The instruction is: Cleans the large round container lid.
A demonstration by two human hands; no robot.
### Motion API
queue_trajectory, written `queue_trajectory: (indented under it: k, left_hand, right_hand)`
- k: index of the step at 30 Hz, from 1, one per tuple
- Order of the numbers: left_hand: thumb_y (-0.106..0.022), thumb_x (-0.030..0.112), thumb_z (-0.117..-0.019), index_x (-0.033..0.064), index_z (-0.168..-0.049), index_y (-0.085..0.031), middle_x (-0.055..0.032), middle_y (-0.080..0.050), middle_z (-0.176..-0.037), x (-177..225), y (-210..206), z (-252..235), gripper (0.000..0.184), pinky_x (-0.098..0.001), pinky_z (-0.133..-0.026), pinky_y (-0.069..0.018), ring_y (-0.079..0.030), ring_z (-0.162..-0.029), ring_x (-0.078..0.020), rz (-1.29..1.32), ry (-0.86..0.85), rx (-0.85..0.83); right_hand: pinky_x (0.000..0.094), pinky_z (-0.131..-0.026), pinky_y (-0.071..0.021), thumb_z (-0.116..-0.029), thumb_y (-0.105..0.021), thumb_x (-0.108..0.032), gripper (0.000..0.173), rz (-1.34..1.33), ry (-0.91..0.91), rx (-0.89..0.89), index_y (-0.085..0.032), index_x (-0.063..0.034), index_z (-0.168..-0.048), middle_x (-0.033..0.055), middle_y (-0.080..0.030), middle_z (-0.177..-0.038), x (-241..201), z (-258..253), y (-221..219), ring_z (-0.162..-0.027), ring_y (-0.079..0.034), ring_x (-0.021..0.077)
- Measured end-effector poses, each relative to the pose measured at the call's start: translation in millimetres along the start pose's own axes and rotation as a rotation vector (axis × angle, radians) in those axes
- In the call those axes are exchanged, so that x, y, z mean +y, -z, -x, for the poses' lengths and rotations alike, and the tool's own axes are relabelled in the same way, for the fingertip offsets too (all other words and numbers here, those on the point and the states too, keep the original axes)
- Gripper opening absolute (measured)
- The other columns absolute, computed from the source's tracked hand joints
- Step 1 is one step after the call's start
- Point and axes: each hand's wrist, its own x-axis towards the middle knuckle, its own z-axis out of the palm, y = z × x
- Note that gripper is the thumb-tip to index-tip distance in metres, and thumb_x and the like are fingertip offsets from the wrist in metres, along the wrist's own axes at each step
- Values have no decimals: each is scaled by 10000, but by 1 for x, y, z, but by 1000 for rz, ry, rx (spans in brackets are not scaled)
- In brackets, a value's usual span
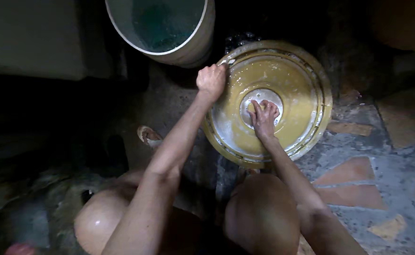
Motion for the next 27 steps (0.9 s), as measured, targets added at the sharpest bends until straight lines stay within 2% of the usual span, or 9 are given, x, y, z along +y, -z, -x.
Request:
queue_trajectory:
  k: [2, 4, 7, 11, 15, 18, 21, 23, 27]
  left_hand:
    - [-451, 165, -1075, 273, -1457, -574, -220, -699, -1211, -12, -18, 3, 415, -628, -850, -526, -681, -1076, -459, 97, 0, 17]
    - [-426, 218, -1096, 294, -1451, -581, -212, -712, -1179, -34, -34, 18, 395, -630, -839, -525, -690, -1045, -458, 176, 24, 45]
    - [-432, 250, -1106, 268, -1431, -608, -218, -719, -1153, -56, -45, 49, 370, -631, -844, -520, -689, -1037, -461, 237, 85, 21]
    - [-472, 244, -1081, 301, -1403, -626, -186, -726, -1167, -41, -40, 31, 362, -606, -873, -516, -687, -1070, -428, 263, 137, 9]
    - [-443, 259, -1099, 307, -1439, -599, -170, -726, -1189, -35, -47, 16, 377, -601, -880, -526, -693, -1077, -418, 319, 79, 77]
    - [-446, 294, -1104, 309, -1442, -596, -184, -726, -1172, -51, -56, 44, 370, -616, -871, -527, -692, -1064, -433, 349, 119, 62]
    - [-452, 264, -1101, 240, -1403, -638, -217, -730, -1114, -60, -56, 68, 355, -631, -831, -522, -697, -1005, -461, 311, 142, 59]
    - [-456, 251, -1096, 238, -1389, -644, -210, -730, -1124, -49, -51, 57, 348, -620, -845, -522, -694, -1030, -450, 313, 155, 43]
    - [-468, 170, -1066, 318, -1442, -595, -165, -723, -1207, -25, -40, 17, 423, -600, -879, -527, -692, -1083, -416, 322, 125, 50]
  right_hand:
    - [670, -1050, -339, -1042, -573, -372, 415, 21, -25, 3, -607, -176, -1407, 235, -569, -1318, -2, 0, -3, -1273, -483, 488]
    - [663, -1048, -337, -1040, -578, -382, 417, 30, -24, 8, -609, -174, -1401, 232, -571, -1320, -2, -2, -3, -1273, -485, 483]
    - [669, -1060, -328, -1038, -585, -373, 420, 33, -22, 3, -611, -163, -1401, 236, -575, -1316, -3, -3, -2, -1277, -486, 485]
    - [688, -1048, -318, -1036, -593, -360, 415, -18, -58, 21, -609, -168, -1404, 232, -566, -1327, -4, -3, -3, -1293, -464, 492]
    - [713, -1041, -320, -1064, -528, -392, 424, -6, -140, 38, -577, -163, -1417, 245, -545, -1366, -15, -5, -2, -1317, -447, 512]
    - [696, -1058, -317, -1060, -526, -402, 427, 36, -143, 47, -595, -152, -1399, 248, -558, -1346, -16, -7, -3, -1306, -466, 496]
    - [689, -1044, -325, -1056, -541, -389, 408, 34, -126, 65, -608, -151, -1380, 245, -568, -1310, -15, -8, -4, -1282, -480, 492]
    - [682, -1033, -334, -1053, -547, -384, 403, 21, -118, 62, -610, -152, -1378, 235, -567, -1312, -14, -4, -2, -1275, -479, 487]
    - [682, -1030, -335, -1058, -538, -384, 411, 31, -152, 64, -594, -149, -1391, 245, -553, -1331, -18, -6, -2, -1288, -469, 493]
